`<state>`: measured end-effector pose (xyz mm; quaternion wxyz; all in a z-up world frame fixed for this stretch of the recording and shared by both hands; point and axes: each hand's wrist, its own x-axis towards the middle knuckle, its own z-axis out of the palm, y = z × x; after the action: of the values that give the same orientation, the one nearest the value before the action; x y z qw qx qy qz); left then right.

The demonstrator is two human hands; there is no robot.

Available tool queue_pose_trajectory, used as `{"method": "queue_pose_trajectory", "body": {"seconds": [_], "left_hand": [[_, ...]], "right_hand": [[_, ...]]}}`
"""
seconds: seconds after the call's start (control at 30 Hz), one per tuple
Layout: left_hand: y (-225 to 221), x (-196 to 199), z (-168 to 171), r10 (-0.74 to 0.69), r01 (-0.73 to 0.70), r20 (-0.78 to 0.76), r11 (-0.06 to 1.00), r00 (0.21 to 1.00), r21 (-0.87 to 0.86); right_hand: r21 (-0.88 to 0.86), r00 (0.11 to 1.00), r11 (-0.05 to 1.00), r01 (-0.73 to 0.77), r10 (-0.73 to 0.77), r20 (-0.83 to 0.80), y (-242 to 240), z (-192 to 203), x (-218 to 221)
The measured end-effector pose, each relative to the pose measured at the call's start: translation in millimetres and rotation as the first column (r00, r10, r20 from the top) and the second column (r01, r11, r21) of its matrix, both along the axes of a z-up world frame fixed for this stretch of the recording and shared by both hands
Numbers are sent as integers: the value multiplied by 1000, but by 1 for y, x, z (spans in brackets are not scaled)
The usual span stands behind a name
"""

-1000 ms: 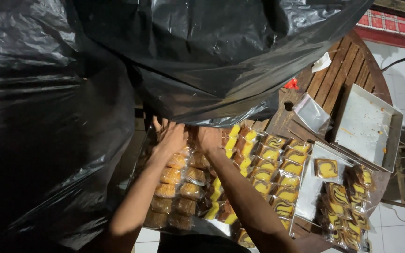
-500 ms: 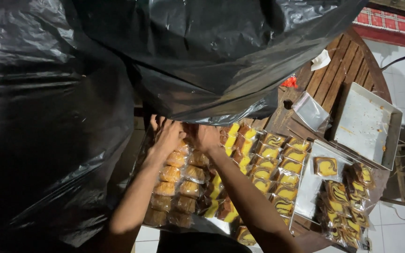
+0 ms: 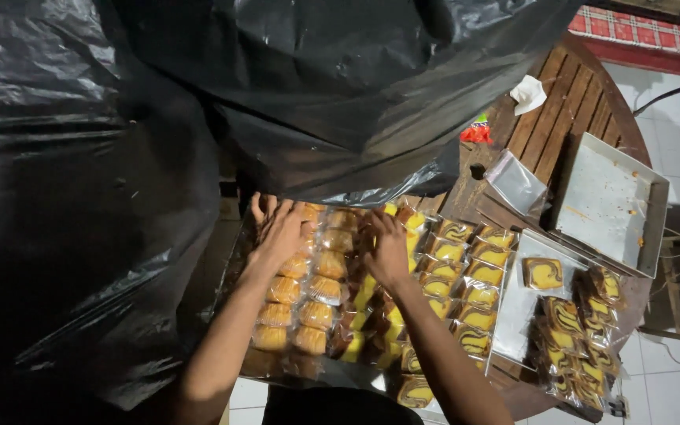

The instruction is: The person arranges individually wrapped marbled cakes and sponge cakes into a large metal tray by hand.

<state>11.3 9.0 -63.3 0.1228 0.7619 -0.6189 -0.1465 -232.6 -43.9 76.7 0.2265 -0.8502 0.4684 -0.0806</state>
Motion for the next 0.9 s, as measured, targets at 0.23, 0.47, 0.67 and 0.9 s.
{"method": "queue_pose_trajectory", "body": {"seconds": [0.23,0.47,0.67,0.9], "left_hand": [[18,-54,68,51,-57,-38,978,998,-202],[16,-86,54,72,-81,-40,952,997,-295],[20,-86,33,80,-94,-70,971,994,-221],[30,-78,73,-6,6,0,944,1000,-331]], "right_hand": [[-110,959,989,-99,65,-277,-40,-83,-8],[-65,935,989,-132,102,-341,-43,-80,0],[-14,927,991,-132,118,-356,-47,-93,-8],[2,944,994,-110,105,-313,-43,-79,-16]]}}
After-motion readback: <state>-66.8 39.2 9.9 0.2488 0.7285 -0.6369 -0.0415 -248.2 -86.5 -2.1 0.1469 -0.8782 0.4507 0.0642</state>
